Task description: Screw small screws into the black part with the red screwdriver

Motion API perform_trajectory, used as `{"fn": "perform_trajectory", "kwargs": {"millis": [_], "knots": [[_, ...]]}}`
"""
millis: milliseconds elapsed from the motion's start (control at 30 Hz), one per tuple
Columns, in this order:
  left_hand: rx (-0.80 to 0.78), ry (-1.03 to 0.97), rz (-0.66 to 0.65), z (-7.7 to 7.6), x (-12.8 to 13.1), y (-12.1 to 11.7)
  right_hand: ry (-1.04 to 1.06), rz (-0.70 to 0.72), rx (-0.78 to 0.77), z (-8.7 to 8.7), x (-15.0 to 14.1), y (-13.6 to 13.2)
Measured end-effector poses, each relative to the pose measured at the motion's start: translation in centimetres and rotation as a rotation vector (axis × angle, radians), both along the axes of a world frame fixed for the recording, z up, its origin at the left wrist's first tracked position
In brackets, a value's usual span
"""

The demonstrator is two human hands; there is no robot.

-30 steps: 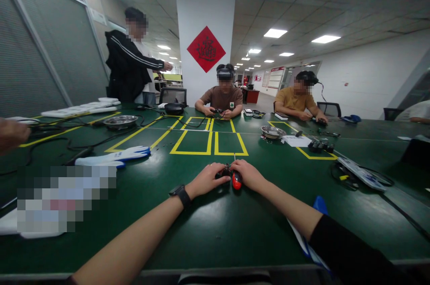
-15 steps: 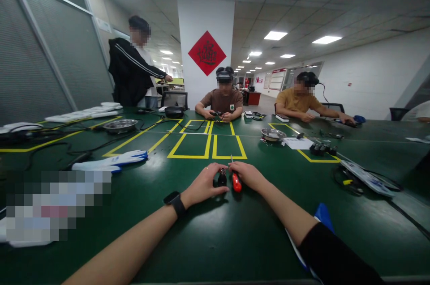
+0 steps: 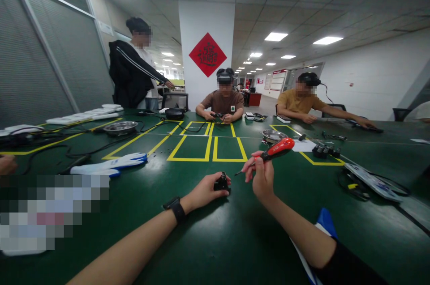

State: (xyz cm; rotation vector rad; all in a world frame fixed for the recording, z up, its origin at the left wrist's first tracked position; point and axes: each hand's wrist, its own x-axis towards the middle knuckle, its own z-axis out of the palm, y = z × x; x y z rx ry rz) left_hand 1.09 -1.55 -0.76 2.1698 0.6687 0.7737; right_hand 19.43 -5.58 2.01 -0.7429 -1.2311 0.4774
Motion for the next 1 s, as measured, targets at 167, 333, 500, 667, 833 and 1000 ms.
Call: {"fn": "perform_trajectory", "kwargs": {"millis": [167,333,500,667,833,1000], "knots": [[0.072,0.029,0.033,0.0,0.0,0.0,-0.035,0.16,0.012,-0.5,-2.3,-1.6],[0.106,0.061,0.045,-0.3,-0.2,0.0,-0.2,0.159,-0.002,-1.5,-2.7,-1.5],[0.103,0.048,0.032,-0.5,-0.2,0.2,-0.314,0.163,0.008,-2.1,-2.4,-1.2],[0.104,0.051,0.029,-0.4,-0.3,0.2,-0.328,0.188,0.013,-2.2,-2.3,-1.3],[0.084,0.06,0.028,-0.1,-0.3,0.0,-0.293,0.213,0.005,-2.2,-2.3,-1.2],[0.049,0.057,-0.009,0.3,-0.3,-0.1,-0.262,0.241,0.003,-2.3,-2.3,-1.2]]}}
